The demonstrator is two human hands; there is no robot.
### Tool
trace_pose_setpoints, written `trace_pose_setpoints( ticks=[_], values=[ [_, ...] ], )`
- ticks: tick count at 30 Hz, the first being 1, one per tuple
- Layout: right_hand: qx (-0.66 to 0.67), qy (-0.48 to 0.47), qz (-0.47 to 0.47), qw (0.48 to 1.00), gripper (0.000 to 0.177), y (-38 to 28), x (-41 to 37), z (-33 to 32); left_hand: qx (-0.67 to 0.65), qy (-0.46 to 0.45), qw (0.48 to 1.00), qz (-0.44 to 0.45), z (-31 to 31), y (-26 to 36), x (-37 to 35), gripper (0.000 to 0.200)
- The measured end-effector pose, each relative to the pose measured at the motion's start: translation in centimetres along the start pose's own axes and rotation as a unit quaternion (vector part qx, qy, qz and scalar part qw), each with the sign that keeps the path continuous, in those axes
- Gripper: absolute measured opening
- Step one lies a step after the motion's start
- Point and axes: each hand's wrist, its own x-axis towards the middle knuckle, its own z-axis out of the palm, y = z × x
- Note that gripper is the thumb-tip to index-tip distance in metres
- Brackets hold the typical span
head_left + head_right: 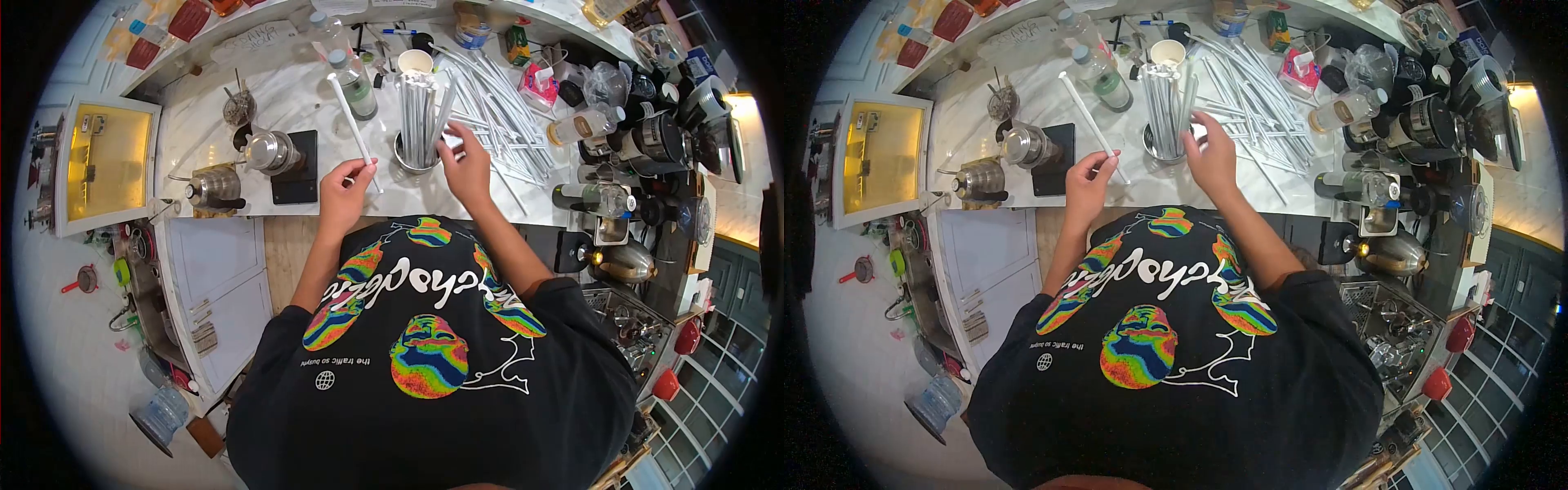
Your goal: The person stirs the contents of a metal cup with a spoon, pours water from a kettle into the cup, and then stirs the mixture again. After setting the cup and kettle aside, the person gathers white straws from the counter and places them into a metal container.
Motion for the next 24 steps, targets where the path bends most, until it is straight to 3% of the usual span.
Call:
trace_pose_setpoints(
  ticks=[1, 6, 9, 13, 16, 18, 24],
  values=[
    [-0.026, 0.010, -0.014, 1.000, 0.048, 0.8, -1.1, 0.2, 0.001, -0.001, 1.000, 0.011, -0.3, 0.4, 0.4, 0.021],
    [-0.067, 0.051, 0.031, 0.996, 0.044, 2.0, -3.6, -0.5, 0.008, 0.010, 0.999, 0.035, -1.3, 4.4, 3.5, 0.021],
    [-0.053, 0.036, 0.050, 0.997, 0.035, 2.4, -3.7, -0.6, -0.075, 0.003, 0.986, 0.147, -0.4, 5.7, 5.7, 0.018],
    [-0.044, 0.048, 0.064, 0.996, 0.031, 2.2, -4.5, 0.0, -0.045, -0.057, 0.987, 0.141, 1.2, 6.0, 7.5, 0.021],
    [-0.022, 0.045, 0.090, 0.995, 0.028, 2.4, -5.3, 0.1, 0.015, -0.107, 0.987, 0.121, 3.1, 0.3, 8.7, 0.027],
    [-0.020, 0.044, 0.099, 0.994, 0.028, 2.7, -5.5, -0.1, 0.058, -0.095, 0.982, 0.153, 3.2, -2.4, 8.3, 0.030],
    [0.001, 0.049, 0.121, 0.991, 0.031, 3.0, -3.8, -0.4, 0.051, -0.064, 0.995, 0.058, 3.0, -5.1, 7.9, 0.035]
  ],
)
